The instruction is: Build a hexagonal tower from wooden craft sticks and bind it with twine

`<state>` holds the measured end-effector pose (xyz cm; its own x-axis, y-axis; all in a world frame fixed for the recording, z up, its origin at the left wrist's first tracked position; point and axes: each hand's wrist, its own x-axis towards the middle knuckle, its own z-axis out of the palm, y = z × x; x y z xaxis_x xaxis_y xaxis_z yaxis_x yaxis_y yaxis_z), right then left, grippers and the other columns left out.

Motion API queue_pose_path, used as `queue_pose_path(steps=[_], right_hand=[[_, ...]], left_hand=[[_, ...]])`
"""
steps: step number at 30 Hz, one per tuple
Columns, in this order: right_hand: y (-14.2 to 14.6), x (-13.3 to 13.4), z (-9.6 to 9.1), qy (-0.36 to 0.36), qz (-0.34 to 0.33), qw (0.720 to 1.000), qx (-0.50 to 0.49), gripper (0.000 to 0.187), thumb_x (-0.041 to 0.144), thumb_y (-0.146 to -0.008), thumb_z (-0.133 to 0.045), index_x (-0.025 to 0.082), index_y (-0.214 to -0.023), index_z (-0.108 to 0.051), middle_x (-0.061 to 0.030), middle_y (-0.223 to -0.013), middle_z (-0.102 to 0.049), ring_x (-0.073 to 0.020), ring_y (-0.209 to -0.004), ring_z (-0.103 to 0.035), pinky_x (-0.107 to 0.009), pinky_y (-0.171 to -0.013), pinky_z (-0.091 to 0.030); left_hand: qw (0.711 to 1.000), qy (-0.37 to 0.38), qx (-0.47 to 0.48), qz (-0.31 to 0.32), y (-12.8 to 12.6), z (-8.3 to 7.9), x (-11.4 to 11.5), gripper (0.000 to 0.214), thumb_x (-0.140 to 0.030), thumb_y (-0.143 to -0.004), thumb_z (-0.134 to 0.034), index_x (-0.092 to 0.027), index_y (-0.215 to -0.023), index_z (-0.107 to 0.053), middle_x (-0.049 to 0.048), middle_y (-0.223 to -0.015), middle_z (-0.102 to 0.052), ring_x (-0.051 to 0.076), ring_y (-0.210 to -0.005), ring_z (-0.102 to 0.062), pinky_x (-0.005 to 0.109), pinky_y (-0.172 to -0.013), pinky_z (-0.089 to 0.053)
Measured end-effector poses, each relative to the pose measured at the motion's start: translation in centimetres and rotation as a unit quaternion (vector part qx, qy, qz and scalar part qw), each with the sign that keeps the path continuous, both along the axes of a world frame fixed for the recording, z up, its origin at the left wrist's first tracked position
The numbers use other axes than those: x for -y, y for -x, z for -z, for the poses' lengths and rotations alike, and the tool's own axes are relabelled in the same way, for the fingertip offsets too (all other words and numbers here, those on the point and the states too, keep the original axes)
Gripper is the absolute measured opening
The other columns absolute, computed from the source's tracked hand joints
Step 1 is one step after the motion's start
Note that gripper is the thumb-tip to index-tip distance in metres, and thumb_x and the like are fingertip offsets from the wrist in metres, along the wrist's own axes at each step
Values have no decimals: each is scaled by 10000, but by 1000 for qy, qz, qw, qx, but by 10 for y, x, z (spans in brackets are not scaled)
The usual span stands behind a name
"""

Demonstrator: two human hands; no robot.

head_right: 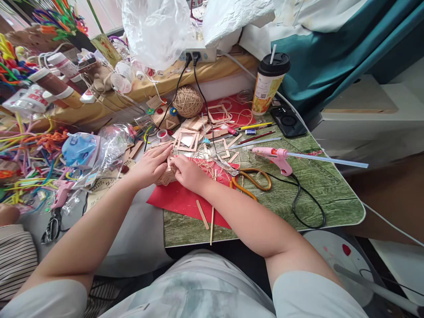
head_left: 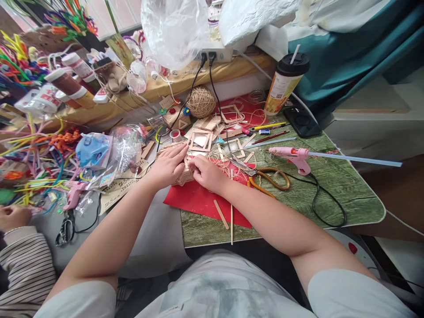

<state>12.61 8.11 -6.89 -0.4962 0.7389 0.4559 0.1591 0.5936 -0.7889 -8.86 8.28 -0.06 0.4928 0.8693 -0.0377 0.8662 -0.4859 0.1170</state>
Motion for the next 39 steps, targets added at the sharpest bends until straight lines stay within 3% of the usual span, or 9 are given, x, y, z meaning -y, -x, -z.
queue_pose_path(steps=[5,11,17,22,33,39], right_hand=[[-4,4,-2,8,-2,1000,-4,175,167,-969,-512,197,-1119,-597,-81,-1051,-622,-234,-951,-616,-358,-877,-509],[-7,3,3,-11,1,999,53,156,262,-1081,-482,226,-1099,-632,-69,-1089,-743,-231,-997,-680,-334,-864,-475],[-6,3,5,-2,49,989,143,123,236,-1056,-508,222,-1087,-627,-72,-1055,-771,-250,-903,-692,-335,-744,-438],[-7,3,1,-6,53,984,169,147,224,-1061,-479,225,-1081,-625,-75,-1057,-774,-252,-906,-691,-335,-749,-441],[-6,5,0,-17,55,987,152,182,292,-1097,-462,212,-1105,-626,-81,-1065,-780,-263,-934,-714,-346,-738,-422],[-7,4,1,-7,47,986,157,166,268,-1079,-479,217,-1111,-633,-92,-1086,-787,-270,-929,-712,-348,-744,-428]], left_hand=[[1000,-5,0,2,0,0,0,669,-331,-1064,-374,-225,-1718,-285,68,-1783,-307,280,-1640,-311,481,-1348,-253],[1000,1,2,0,0,-1,1,662,-338,-1070,-357,-223,-1718,-283,73,-1789,-289,271,-1647,-298,481,-1349,-249],[1000,15,8,5,2,-2,-1,678,-377,-1072,-371,-233,-1725,-263,65,-1798,-265,285,-1654,-280,486,-1355,-229],[999,22,24,10,6,-1,-5,676,-405,-1074,-364,-237,-1723,-276,60,-1793,-280,289,-1654,-279,491,-1361,-217],[987,86,132,-7,22,2,-14,652,-451,-1109,-206,-223,-1705,-338,7,-1790,-283,274,-1664,-261,475,-1391,-176],[976,129,176,1,29,2,-22,640,-514,-1121,-156,-307,-1690,-361,-67,-1784,-280,204,-1675,-230,436,-1404,-169]])
